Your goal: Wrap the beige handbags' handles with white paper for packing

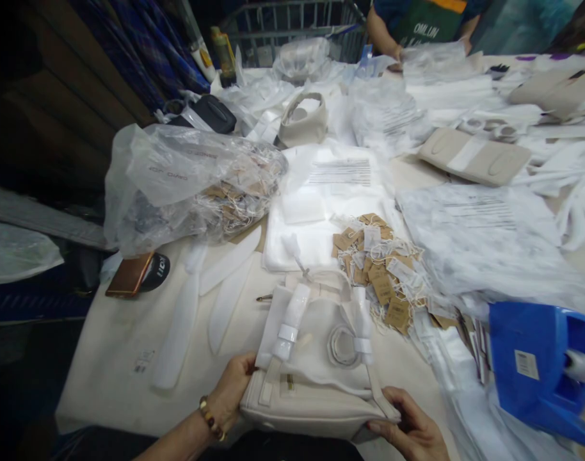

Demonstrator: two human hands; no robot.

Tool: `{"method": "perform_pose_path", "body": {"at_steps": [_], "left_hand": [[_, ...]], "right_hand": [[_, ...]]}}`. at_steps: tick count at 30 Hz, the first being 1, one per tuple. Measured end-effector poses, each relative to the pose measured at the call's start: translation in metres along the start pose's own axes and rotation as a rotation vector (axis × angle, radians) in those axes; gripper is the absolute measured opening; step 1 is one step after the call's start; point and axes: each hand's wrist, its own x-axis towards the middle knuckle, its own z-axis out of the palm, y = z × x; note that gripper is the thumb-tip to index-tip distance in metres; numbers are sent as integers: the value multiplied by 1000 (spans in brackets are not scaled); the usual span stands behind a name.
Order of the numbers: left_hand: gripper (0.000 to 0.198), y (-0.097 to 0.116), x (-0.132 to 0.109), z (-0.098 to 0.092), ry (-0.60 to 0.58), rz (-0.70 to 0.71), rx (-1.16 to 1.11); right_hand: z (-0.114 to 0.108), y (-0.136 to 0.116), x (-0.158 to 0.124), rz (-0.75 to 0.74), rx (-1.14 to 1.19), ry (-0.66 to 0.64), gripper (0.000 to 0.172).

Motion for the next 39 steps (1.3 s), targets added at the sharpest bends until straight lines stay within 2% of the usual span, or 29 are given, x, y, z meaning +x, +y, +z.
{"method": "perform_pose_path", "body": {"at_steps": [6, 10, 13, 15, 20, 24, 26, 30, 32, 36, 39], "left_hand": [[21, -10, -8, -2, 173, -5, -165], [17, -15, -16, -1, 294, 68, -220], [20, -18, -22, 0, 336, 119, -205], [22, -17, -27, -1, 295, 126, -149], [23, -3, -40, -6, 35, 137, 101], [35, 15, -46, -4, -118, 145, 46], [36, 22, -44, -2, -112, 87, 37], [27, 32, -32, 6, 59, -121, 26], [26, 34, -27, 10, 96, -170, -21], [31, 37, -30, 17, 108, -149, -69], [37, 42, -36, 17, 23, -110, -72]], "right_hand": [[0, -4, 0, -15, 23, -31, 27], [-8, 3, 7, 12, -31, -81, 28], [-15, 9, 13, 60, -83, -150, 32], [-17, 13, 14, 53, -69, -147, 32], [-20, 17, 11, 53, -32, -156, 30], [-19, 16, 12, 58, -39, -161, 32], [-18, 16, 12, 57, -60, -161, 31], [-16, 16, 10, 52, -65, -156, 31], [-15, 16, 9, 44, -53, -150, 31], [-13, 16, 11, 25, -51, -136, 32], [-13, 16, 13, 6, -59, -133, 32]]}}
